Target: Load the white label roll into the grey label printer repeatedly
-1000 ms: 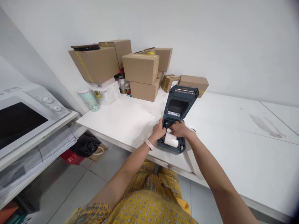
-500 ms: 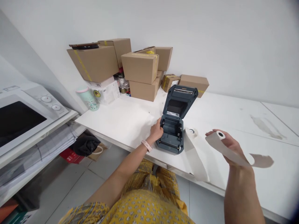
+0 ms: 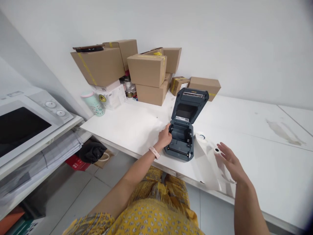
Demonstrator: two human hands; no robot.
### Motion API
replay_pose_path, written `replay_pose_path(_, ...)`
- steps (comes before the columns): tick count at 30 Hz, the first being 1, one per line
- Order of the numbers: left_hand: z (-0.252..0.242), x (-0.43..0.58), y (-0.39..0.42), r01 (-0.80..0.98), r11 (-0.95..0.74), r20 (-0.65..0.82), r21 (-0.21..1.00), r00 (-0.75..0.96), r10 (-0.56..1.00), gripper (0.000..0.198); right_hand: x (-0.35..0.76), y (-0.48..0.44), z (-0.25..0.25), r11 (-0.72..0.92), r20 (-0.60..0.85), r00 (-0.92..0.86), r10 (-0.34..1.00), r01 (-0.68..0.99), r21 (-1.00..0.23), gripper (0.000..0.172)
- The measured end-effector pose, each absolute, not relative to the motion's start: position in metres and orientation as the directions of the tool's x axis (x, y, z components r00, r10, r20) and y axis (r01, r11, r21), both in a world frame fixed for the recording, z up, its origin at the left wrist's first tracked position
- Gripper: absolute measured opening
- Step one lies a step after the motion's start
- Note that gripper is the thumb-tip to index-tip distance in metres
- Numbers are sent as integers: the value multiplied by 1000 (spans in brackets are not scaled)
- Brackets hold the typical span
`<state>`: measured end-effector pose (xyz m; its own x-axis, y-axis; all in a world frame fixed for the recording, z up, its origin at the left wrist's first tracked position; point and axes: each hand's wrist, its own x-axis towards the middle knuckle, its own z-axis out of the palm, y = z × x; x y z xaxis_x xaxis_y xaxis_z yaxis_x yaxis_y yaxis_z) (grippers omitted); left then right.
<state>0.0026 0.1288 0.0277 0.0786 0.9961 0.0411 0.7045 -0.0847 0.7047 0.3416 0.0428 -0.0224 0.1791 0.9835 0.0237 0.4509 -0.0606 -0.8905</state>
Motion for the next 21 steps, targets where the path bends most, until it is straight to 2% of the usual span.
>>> replay_pose_path(4,30,3,129,715,-86,21,694,98,995,74,334,50,14,-55,41,187,982,480,-876,67)
replay_pose_path(9,26,3,130,699,-78,35,711,75,997,75,319,97,16,-8,13,32,999,583,-812,92)
replay_pose_path(12,24,2,130,689,-69,35,722,63,997,74,309,122,9,25,-31,-73,997,659,-752,81)
replay_pose_path(16,27,2,129,687,-52,20,725,56,998,72,297,126,14,-25,-103,-46,994,802,-597,66)
replay_pose_path(18,27,1,129,682,-53,22,730,54,998,72,295,118,20,-41,-108,-31,994,796,-604,64)
replay_pose_path(21,25,1,129,663,-66,33,745,61,998,73,300,102,27,-48,-62,6,998,705,-708,64)
